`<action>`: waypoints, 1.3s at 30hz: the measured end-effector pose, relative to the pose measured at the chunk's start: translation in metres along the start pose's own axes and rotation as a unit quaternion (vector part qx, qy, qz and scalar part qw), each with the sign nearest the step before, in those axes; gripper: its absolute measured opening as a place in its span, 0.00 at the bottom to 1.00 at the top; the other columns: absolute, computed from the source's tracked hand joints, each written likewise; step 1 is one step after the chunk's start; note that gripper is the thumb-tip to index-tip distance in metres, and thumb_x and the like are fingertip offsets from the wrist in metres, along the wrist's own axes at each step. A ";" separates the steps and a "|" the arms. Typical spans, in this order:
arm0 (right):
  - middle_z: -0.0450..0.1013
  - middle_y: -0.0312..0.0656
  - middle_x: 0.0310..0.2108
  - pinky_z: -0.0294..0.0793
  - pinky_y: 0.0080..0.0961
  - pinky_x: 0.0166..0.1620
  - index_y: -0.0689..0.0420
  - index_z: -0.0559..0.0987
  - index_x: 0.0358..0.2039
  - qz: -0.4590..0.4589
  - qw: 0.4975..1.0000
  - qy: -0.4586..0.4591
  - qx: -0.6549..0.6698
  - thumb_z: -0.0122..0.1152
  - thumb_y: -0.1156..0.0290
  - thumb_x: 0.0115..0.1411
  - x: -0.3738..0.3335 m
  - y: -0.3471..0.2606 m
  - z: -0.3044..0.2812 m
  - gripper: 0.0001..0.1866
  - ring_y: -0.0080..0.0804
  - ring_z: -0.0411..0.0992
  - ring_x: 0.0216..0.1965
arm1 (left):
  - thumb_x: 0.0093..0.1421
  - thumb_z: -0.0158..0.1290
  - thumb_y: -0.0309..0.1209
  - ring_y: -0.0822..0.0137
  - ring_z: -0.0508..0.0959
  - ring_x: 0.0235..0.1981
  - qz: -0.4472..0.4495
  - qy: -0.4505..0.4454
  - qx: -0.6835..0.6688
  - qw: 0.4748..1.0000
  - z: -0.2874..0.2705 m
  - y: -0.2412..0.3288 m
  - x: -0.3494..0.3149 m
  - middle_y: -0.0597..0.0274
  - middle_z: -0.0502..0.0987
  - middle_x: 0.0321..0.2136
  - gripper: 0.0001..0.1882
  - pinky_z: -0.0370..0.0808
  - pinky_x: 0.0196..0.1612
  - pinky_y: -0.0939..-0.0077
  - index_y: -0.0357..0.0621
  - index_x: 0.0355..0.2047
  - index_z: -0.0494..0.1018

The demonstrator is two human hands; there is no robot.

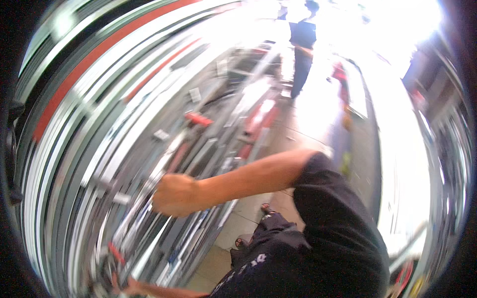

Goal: The person gathers long metal profiles, aligns them, and wraps them with plastic film and tape. They retrieve a roll of tape, cut it, and secure the wrapped bundle while others stand nearby.

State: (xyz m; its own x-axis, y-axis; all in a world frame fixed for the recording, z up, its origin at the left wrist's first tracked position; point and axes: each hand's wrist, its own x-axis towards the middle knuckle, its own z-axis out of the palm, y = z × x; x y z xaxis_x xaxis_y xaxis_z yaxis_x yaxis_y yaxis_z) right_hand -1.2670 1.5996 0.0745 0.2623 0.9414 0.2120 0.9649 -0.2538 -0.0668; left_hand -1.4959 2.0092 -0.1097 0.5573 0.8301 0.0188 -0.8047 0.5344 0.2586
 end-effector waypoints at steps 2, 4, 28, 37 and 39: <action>0.87 0.43 0.32 0.88 0.41 0.38 0.55 0.87 0.28 0.050 0.995 -0.067 -0.058 0.75 0.67 0.52 -0.010 0.003 0.001 0.07 0.44 0.88 0.36 | 0.68 0.51 0.59 0.57 0.68 0.53 0.007 -0.011 -0.030 0.999 0.003 -0.009 0.002 0.49 0.69 0.53 0.48 0.72 0.57 0.50 0.36 0.77 0.56; 0.87 0.41 0.32 0.88 0.41 0.39 0.54 0.87 0.30 0.075 0.994 -0.040 -0.071 0.75 0.67 0.51 -0.030 0.009 0.000 0.07 0.44 0.87 0.37 | 0.68 0.52 0.56 0.59 0.68 0.48 0.012 -0.026 -0.060 0.998 0.002 -0.013 -0.007 0.50 0.69 0.49 0.48 0.73 0.54 0.52 0.37 0.78 0.55; 0.79 0.35 0.41 0.67 0.40 0.62 0.51 0.82 0.39 0.297 0.930 0.157 -0.149 0.74 0.67 0.42 -0.362 0.141 -0.061 0.20 0.37 0.73 0.49 | 0.60 0.61 0.33 0.66 0.77 0.37 -0.118 -0.195 -0.105 0.968 0.145 -0.202 -0.269 0.71 0.73 0.28 0.09 0.70 0.62 0.57 0.54 0.33 0.70; 0.75 0.41 0.41 0.69 0.41 0.63 0.55 0.80 0.39 0.370 0.889 0.230 -0.140 0.75 0.74 0.42 -0.449 0.195 -0.049 0.21 0.45 0.72 0.50 | 0.61 0.66 0.37 0.62 0.73 0.39 -0.121 -0.421 0.046 0.898 0.193 -0.258 -0.333 0.69 0.69 0.26 0.16 0.66 0.64 0.47 0.56 0.31 0.66; 0.76 0.43 0.43 0.69 0.41 0.63 0.56 0.79 0.40 0.374 0.886 0.245 -0.120 0.74 0.75 0.42 -0.463 0.203 -0.041 0.21 0.46 0.72 0.51 | 0.63 0.66 0.39 0.62 0.74 0.37 -0.099 -0.455 0.061 0.883 0.211 -0.272 -0.345 0.67 0.69 0.25 0.15 0.68 0.63 0.46 0.55 0.31 0.68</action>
State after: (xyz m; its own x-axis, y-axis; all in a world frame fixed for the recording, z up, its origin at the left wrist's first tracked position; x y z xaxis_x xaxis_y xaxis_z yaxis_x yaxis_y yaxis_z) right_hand -1.1924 1.1029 0.0028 0.7447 0.2958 0.5983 0.4787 -0.8613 -0.1700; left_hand -1.4265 1.5438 0.0171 0.6634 0.2213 0.7148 -0.6757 0.5875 0.4453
